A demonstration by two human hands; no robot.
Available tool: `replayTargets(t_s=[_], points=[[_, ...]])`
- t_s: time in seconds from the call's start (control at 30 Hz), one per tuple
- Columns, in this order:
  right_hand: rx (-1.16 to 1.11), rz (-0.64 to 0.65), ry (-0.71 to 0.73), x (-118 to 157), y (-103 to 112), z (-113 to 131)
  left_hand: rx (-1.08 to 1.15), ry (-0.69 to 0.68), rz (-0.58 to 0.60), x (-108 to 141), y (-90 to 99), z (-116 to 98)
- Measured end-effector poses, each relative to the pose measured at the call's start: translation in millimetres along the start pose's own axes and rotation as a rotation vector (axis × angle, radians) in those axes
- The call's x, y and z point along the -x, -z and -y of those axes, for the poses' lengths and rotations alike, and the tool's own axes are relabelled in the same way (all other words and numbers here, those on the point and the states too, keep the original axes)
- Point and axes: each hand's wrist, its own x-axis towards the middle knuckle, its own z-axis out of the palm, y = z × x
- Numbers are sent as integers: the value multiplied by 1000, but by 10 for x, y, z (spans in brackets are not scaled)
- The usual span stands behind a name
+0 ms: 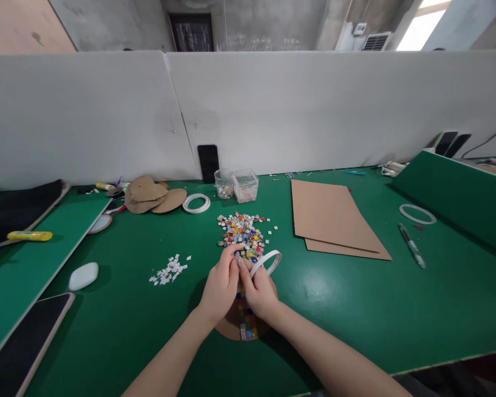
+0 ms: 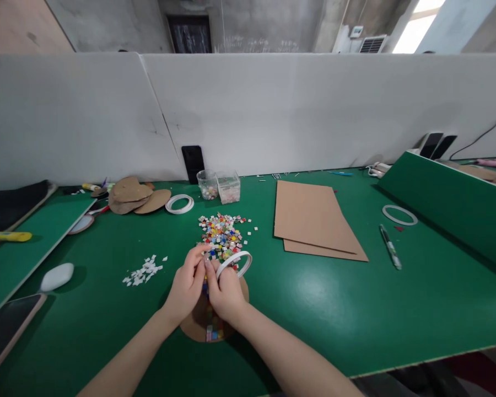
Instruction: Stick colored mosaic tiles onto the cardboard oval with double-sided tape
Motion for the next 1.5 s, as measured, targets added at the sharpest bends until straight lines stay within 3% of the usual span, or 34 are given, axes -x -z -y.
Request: replayTargets(t_s=[0.17,0.43,0.67,0.93,1.03,1.17,1.3,1.4,1.5], points=[[-45,-4,-30,-14,-19,2,61,52,-46,14,-6,-41],[-61,-9,-39,-7,-21,-82,200,55,1,40,-87,-53],[79,24,-30,-27,-5,-163,153,43,91,-15,-25,9],[216,44,109,-90,27,-182,136,50,50,-54,-21,34],[177,-30,98,-150,71,-235,80,43,7,-91,36,66],[116,-249,66,-288,229,-380,-146,-8,-70,-209,151,159],[102,-423,50,-425,417,-519,-364,-32,85,-422,165,159],[93,-484,55,-473,476,-577,-523,-10,304,-636,103,85],[77,-517,55,-485,481,-609,-555,37,379,-833,20,35]])
